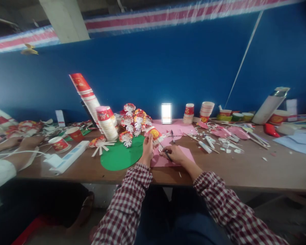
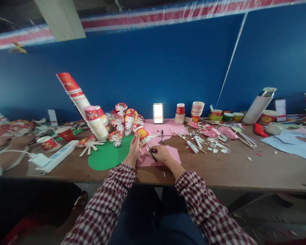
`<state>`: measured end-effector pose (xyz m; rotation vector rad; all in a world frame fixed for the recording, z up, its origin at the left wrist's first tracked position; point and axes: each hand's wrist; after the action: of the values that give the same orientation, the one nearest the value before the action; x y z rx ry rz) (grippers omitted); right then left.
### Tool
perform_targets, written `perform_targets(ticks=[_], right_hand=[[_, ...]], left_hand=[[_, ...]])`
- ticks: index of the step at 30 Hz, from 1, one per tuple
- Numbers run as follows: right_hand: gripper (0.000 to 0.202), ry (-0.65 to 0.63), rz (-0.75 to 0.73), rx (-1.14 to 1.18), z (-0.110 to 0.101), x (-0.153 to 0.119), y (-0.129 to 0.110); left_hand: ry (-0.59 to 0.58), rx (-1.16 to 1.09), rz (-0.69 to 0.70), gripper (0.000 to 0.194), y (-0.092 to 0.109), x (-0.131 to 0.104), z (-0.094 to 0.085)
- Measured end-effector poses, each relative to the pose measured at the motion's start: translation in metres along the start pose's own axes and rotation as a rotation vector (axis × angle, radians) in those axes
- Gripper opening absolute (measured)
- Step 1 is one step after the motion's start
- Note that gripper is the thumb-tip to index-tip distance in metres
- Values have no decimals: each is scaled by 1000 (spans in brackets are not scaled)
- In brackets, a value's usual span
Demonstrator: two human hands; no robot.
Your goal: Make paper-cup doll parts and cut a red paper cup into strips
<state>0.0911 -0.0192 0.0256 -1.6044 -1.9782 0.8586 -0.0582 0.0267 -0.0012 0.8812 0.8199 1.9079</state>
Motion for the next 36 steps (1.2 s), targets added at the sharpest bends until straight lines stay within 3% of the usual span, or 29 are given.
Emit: perform_targets(ticks=[36], right_hand=[[37, 2, -14, -6, 2, -1, 1]], left_hand=[[-1, 10, -16, 49, 5, -3, 4]])
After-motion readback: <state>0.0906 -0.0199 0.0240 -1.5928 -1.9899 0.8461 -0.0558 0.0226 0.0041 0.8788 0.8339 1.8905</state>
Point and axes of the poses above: each hand's wrist, its own x-axis towards the middle knuckle, its own z-axis out of the palm, y = z × x, and after that the axes turned 15 degrees about z, right-handed
